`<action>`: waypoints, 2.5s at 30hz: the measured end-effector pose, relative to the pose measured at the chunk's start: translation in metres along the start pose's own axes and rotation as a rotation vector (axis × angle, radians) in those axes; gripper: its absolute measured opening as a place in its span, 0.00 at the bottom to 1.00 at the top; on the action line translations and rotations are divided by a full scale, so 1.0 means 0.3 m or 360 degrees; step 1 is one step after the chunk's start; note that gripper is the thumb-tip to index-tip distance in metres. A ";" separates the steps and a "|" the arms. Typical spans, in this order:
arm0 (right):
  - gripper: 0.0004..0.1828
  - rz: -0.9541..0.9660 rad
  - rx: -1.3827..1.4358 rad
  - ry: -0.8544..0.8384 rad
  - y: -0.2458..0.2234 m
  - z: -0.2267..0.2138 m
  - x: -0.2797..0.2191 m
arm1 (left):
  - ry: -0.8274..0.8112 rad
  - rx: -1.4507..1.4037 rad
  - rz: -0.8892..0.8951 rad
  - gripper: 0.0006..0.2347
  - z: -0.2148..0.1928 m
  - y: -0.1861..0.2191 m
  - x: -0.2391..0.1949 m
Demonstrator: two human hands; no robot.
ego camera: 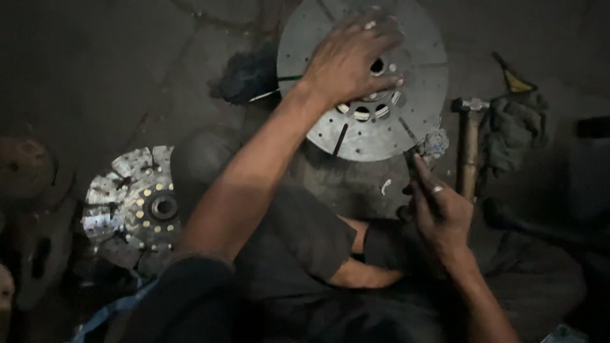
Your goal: The person scrapes a circular metal part with a utility knife, then uses a sanding block to smooth its surface. The person works on the part while sitting on the floor in a workshop.
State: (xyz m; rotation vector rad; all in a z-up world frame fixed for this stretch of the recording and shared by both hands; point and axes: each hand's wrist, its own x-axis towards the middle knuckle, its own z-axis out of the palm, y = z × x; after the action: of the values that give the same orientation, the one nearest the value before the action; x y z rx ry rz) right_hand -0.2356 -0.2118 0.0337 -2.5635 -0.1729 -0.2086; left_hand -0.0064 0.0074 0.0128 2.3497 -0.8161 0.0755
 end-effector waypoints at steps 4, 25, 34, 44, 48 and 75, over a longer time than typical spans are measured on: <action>0.23 -0.0078 0.0062 0.0121 0.066 -0.036 0.023 | 0.0176 0.0205 -0.0288 0.33 0.047 0.054 -0.015; 0.14 0.0190 0.0520 0.0618 0.255 -0.039 -0.035 | -0.0233 0.0427 0.0094 0.43 -0.007 0.290 -0.206; 0.15 0.0570 0.1338 0.0550 0.198 -0.119 -0.036 | -0.0368 0.1157 0.0236 0.39 0.135 0.314 -0.310; 0.21 0.0356 0.1608 0.0719 0.205 -0.188 -0.084 | 0.0516 0.0264 0.0004 0.19 -0.257 0.253 -0.117; 0.20 0.0395 0.1601 0.0695 0.156 -0.201 -0.084 | 0.1116 0.0216 -0.0479 0.21 -0.533 0.339 -0.184; 0.34 0.0002 0.0054 -0.0005 0.042 0.049 -0.040 | 0.0504 -0.0744 -0.1435 0.25 -0.138 -0.072 -0.224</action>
State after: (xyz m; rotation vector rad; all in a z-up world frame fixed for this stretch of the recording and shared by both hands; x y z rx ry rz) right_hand -0.2435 -0.2153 0.0128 -2.5305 -0.1748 -0.1994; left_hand -0.0420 0.0810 0.0168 1.9733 0.3780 -0.1129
